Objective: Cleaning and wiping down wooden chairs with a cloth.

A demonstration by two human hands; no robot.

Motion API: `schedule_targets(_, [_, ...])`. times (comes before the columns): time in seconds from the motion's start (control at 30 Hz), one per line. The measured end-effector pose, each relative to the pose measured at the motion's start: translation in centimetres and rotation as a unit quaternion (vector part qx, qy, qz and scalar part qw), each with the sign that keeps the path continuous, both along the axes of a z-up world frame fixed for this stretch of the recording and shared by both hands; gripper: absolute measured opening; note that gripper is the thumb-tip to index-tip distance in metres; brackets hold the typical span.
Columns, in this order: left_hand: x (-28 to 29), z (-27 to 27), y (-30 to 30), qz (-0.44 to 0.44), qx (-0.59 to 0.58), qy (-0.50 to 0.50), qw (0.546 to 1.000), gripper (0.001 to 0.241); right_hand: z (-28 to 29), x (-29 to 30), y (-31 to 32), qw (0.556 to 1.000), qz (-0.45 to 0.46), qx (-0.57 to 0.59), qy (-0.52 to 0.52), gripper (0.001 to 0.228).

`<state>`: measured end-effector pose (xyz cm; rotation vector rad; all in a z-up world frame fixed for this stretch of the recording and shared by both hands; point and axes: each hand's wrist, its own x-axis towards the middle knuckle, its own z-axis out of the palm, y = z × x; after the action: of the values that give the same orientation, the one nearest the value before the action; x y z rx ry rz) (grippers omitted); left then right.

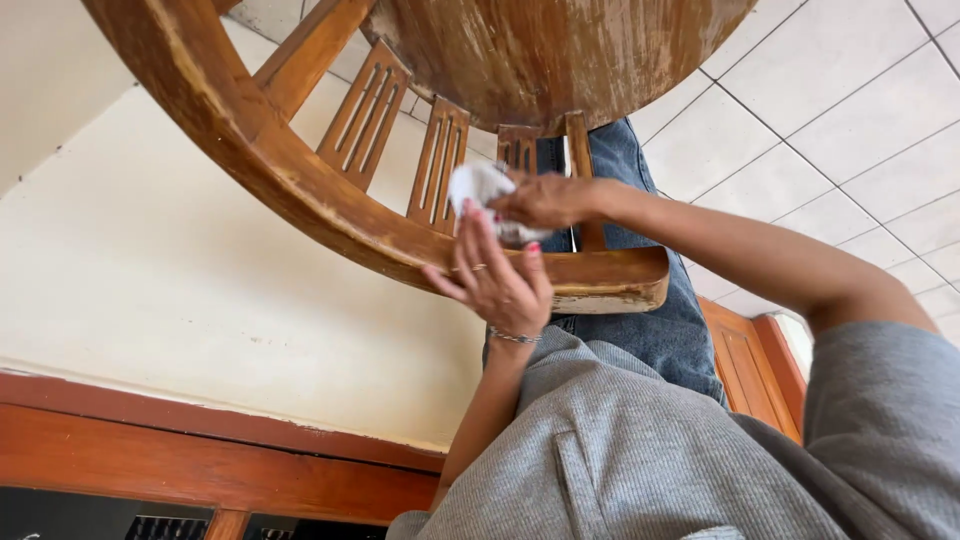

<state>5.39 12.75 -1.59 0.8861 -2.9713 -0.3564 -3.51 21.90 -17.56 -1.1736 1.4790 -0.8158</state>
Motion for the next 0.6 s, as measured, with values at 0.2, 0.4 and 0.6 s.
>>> schedule_targets(0.2, [-1.2,1.8,0.3,-0.059,0.083,-0.045,0.994,0.065,-10.9,-2.3,-1.8,0.969,-0.011,0.245,-0.033,0.045])
schedule_targets(0.4, [-0.8,1.3,0.4,-0.058,0.098,-0.029,0.993,0.066,5.8,-4.0,-0.3,0.981,-0.04,-0.007,-0.188,0.051])
schedule_targets(0.6, [-1.3,1.6,0.3,-0.055,0.089,-0.03,0.994,0.065,-3.3,-1.6,0.0,0.994,-0.086,0.051,-0.052,0.053])
